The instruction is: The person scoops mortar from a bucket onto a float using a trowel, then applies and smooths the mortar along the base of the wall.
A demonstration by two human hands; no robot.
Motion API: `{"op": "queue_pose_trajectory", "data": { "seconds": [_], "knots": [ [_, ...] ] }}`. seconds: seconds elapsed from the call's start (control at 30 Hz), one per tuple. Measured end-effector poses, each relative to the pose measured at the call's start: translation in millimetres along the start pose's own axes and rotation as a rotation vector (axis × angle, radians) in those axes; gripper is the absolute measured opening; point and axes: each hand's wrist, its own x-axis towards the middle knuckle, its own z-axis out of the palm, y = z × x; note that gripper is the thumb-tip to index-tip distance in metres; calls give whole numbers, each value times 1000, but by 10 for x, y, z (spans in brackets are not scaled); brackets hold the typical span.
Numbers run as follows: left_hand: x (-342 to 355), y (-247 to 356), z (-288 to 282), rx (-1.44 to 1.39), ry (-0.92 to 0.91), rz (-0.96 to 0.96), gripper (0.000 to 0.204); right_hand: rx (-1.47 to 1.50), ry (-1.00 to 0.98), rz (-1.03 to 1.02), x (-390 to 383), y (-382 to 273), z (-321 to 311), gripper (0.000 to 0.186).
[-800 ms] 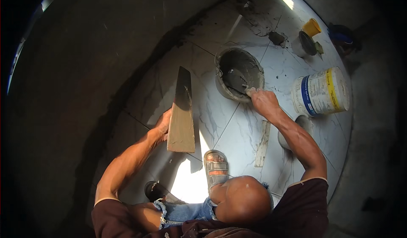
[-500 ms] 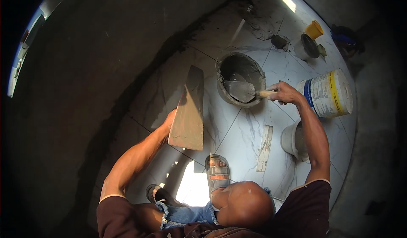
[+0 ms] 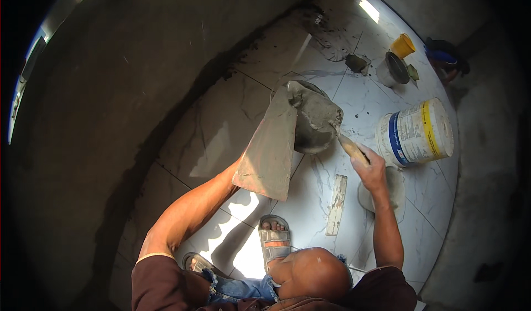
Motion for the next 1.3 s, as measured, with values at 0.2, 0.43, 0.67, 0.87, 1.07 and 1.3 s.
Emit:
{"op": "queue_pose_trajectory", "data": {
  "seconds": [0.2,0.43,0.67,0.87,1.07,1.3],
  "knots": [
    [-45,-152,39,-37,-6,5,43,-269,174,-155,-630,-14,629,44],
    [-180,-169,-63,-58,11,29,42,-411,253,-247,-778,342,530,51],
    [-417,-69,-177,-80,40,102,41,-494,59,-138,181,164,249,39],
    [-720,-27,-184,-111,15,204,41,-863,-311,-124,884,295,438,32],
    [-1061,26,-188,-115,49,315,40,717,-691,207,530,-783,1333,66],
    [-1641,-8,-511,-176,134,423,40,1143,-988,270,438,-1696,1918,69]
  ]
}}
